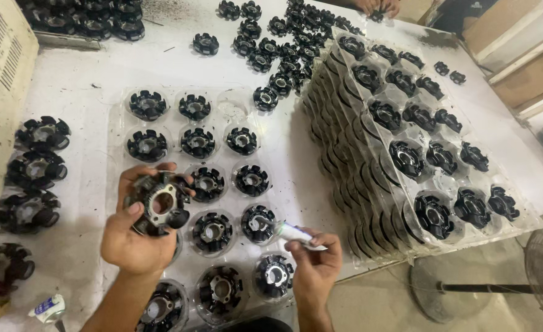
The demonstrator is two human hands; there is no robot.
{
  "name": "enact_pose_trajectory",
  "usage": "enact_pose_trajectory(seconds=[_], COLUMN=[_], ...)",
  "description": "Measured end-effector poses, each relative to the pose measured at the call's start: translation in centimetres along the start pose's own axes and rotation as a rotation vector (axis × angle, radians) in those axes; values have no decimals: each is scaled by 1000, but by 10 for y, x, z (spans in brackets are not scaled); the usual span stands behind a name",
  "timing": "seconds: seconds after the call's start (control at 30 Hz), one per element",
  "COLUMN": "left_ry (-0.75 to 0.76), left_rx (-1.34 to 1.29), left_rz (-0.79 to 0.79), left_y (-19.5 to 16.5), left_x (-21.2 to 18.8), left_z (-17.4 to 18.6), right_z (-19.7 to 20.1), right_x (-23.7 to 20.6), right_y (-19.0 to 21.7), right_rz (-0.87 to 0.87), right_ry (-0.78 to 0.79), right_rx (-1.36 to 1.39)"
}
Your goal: The person picks black plastic rotor-like components one at a time from a tray, squeezes adhesive from a small tube onto each part, and places the treated parts back into the plastic trays. Around 10 seconds in, the person wipes the tube with a cloth before resuming applying adhesive to more parts.
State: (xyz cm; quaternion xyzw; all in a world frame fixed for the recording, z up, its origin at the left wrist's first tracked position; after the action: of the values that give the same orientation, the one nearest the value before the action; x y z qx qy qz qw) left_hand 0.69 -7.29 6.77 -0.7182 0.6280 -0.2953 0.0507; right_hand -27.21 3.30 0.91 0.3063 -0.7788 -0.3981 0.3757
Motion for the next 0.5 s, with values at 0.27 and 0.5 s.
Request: enact_pose_trajectory(seconds=[0.27,0.5], left_ry=[150,205], left_rx=[417,416], left_rz=[-181,-157], left_y=[6,3], left_x=[-30,-20], left_z=[-34,-48], right_z=[-50,-73], right_x=[-33,-24], right_y=[27,40], right_rz=[486,585], right_ry=[188,247], right_rx=[-454,-486])
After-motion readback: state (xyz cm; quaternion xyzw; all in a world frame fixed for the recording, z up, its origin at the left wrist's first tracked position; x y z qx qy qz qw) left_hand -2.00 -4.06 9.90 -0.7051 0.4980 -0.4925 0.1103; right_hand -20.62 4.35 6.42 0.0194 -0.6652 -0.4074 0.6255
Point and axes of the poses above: each hand's wrist, its own x-axis towards the middle knuckle, its own z-axis out of the back of the hand, y = z × x, the point moved 3 cm from there along x, towards the middle knuckle, and after that the axes turned 2 degrees about -x, right-handed, at the moved point
